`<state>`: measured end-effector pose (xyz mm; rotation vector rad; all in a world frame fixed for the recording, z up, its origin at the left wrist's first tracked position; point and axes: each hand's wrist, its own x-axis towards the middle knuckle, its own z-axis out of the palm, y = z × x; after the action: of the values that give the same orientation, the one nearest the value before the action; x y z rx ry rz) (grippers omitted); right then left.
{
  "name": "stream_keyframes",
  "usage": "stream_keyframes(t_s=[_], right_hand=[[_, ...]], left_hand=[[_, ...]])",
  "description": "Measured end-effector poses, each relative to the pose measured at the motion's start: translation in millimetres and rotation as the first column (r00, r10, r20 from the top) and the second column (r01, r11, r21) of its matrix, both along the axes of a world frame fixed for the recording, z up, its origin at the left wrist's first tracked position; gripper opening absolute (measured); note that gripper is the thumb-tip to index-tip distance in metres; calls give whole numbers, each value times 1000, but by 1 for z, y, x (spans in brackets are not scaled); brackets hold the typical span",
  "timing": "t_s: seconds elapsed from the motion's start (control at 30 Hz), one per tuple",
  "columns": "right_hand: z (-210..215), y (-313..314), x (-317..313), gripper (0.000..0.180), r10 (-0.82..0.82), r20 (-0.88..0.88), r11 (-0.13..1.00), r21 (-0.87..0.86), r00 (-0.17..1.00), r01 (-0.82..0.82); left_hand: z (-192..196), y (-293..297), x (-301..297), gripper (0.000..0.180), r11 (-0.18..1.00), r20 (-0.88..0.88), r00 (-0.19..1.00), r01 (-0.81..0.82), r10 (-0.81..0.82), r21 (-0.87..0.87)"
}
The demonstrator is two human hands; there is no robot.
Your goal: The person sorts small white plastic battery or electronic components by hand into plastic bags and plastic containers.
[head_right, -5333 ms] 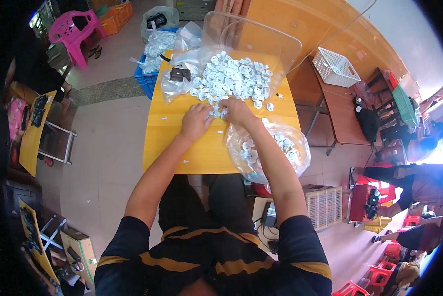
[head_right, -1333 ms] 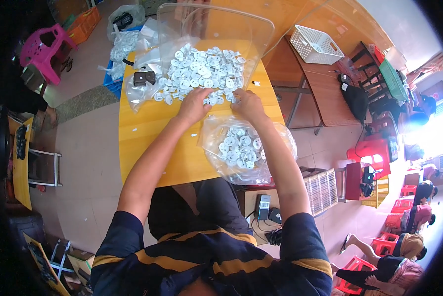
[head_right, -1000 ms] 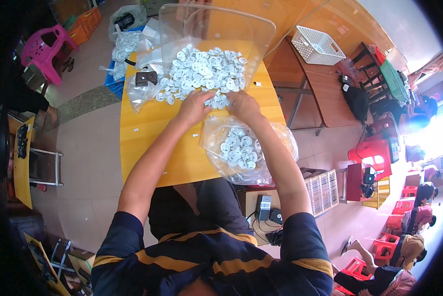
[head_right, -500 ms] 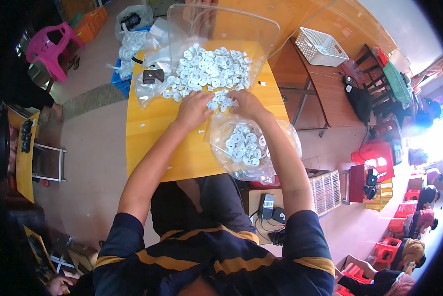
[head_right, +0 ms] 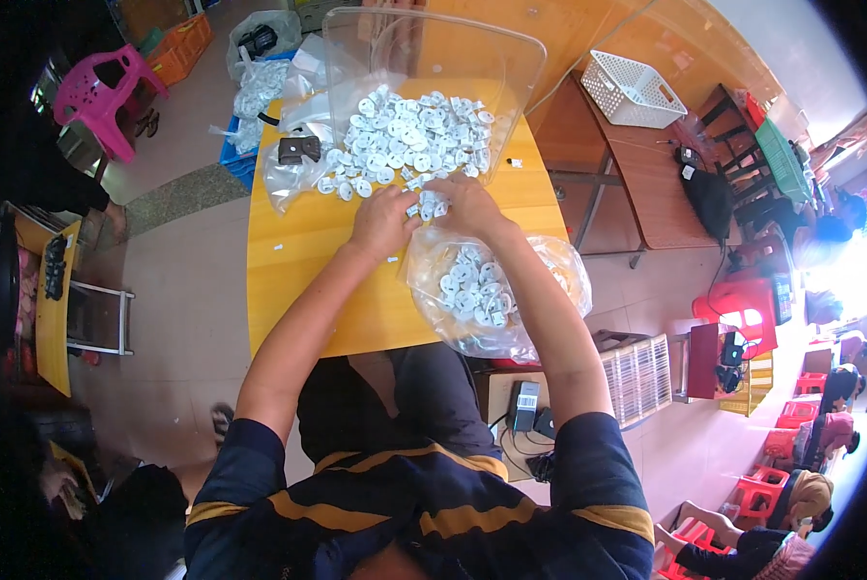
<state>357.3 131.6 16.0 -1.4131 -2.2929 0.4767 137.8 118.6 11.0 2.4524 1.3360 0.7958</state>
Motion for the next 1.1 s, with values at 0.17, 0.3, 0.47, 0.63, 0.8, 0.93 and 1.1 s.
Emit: stream_keyframes(t_s=[0.17,0.3,0.47,0.63,0.8,0.93,1.1], right_hand=[[4,0,4,68,24,-99,999,-23,995,-26],[3,1,6,67,35,-113,999,-1,993,-35],[-2,2,0,60,-22,-64,998,54,998,26],[0,0,-11,53,-134,-76,991,-35,988,131],[-5,3,-10,48,-63,-104,995,65,993,70],[1,-3,-13,45,-114,-162,993,-34,980,110],[37,-10,-11,38,-78,-261,978,166,962,124]], left_hand=[[-1,-2,0,35,1000,18,1000,-23,22,1],[4,-5,4,41,998,30,1000,-8,6,58],[6,3,12,47,997,-48,998,39,-36,68],[9,12,21,50,1000,-129,991,26,-24,14],[-1,18,30,40,993,-176,982,-79,63,-84],[9,12,28,26,996,-80,995,-58,52,-74],[35,8,26,23,995,91,996,-10,0,100]])
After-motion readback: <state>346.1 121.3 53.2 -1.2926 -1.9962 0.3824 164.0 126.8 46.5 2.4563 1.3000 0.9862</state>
